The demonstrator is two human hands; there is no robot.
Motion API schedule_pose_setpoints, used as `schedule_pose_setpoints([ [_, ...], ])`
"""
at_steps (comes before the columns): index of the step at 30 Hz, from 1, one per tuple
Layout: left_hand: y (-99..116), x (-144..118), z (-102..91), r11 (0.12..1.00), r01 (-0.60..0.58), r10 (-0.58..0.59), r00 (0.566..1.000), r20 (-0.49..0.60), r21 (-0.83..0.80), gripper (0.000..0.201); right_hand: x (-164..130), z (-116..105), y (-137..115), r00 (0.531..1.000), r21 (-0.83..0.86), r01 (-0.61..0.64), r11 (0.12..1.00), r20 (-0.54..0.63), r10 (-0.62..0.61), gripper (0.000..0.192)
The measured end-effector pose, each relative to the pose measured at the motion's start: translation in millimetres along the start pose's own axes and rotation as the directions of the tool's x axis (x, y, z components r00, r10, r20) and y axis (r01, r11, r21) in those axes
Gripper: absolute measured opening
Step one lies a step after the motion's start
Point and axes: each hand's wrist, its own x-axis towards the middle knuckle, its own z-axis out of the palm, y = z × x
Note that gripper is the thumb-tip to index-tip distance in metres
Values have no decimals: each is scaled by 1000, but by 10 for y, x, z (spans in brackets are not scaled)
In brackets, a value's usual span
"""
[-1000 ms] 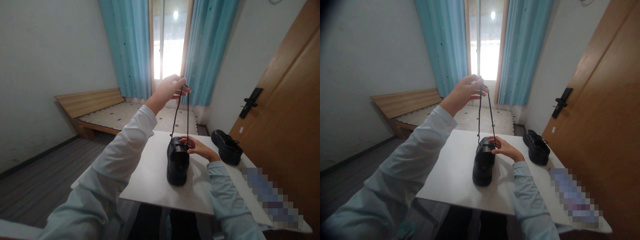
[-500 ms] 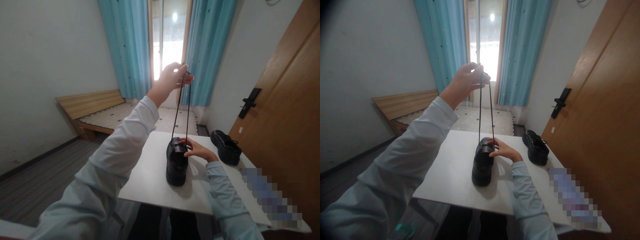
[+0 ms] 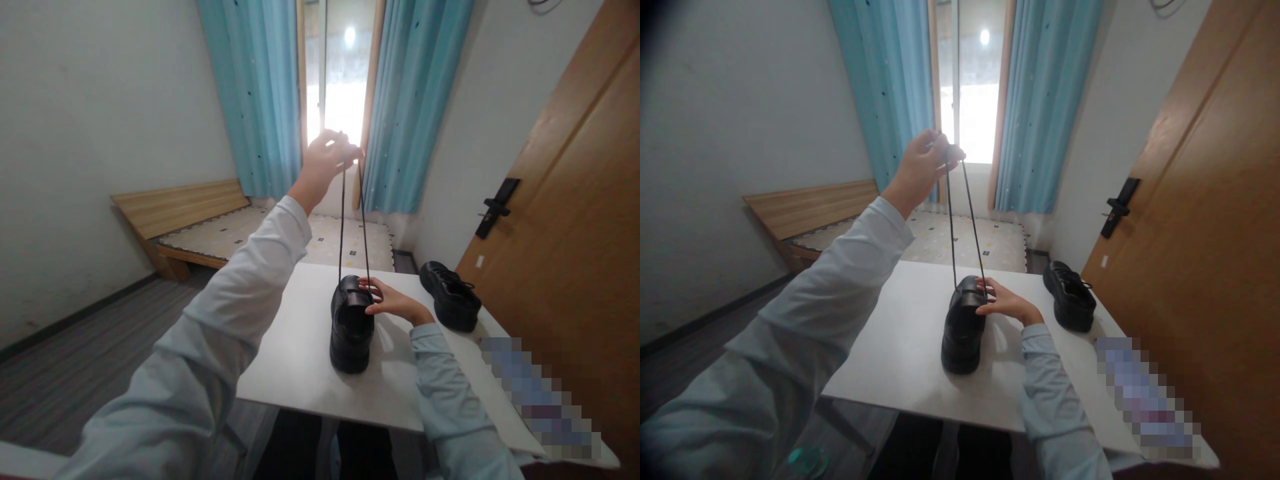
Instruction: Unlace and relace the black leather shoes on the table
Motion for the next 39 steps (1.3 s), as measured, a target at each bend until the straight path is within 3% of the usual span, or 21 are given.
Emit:
schedule_pose_setpoints([
  [6, -330, -55, -258, 989, 81, -78, 997, -28, 120, 15, 23, -25, 69, 1000, -12, 18, 1000, -4, -19, 86],
  [13, -636, -583, -409, 967, 243, -244, 970, 5, 81, 17, 29, 14, 15, 996, 35, 44, 998, -73, -42, 98],
  [21, -1083, -1138, -394, 944, 329, -329, 944, -9, -18, 32, 28, 93, -79, 978, -100, 125, 987, -154, -139, 64],
  [27, -1399, -1413, -387, 954, 258, -232, 958, -166, 155, 34, 75, 167, -126, 943, -238, 246, 940, -167, -289, 38],
  [29, -1513, -1508, -399, 962, 262, -239, 946, -221, 82, 35, 112, 225, -141, 924, -298, 284, 911, -168, -343, 43],
  [33, -1672, -1659, -448, 938, 308, -338, 912, -232, -156, 38, 175, 346, -142, 901, -368, 331, 869, -150, -407, 49],
  [39, -1686, -1701, -502, 899, 386, -429, 873, -233, -208, 41, 206, 397, -95, 896, -430, 271, 861, -215, -389, 37],
])
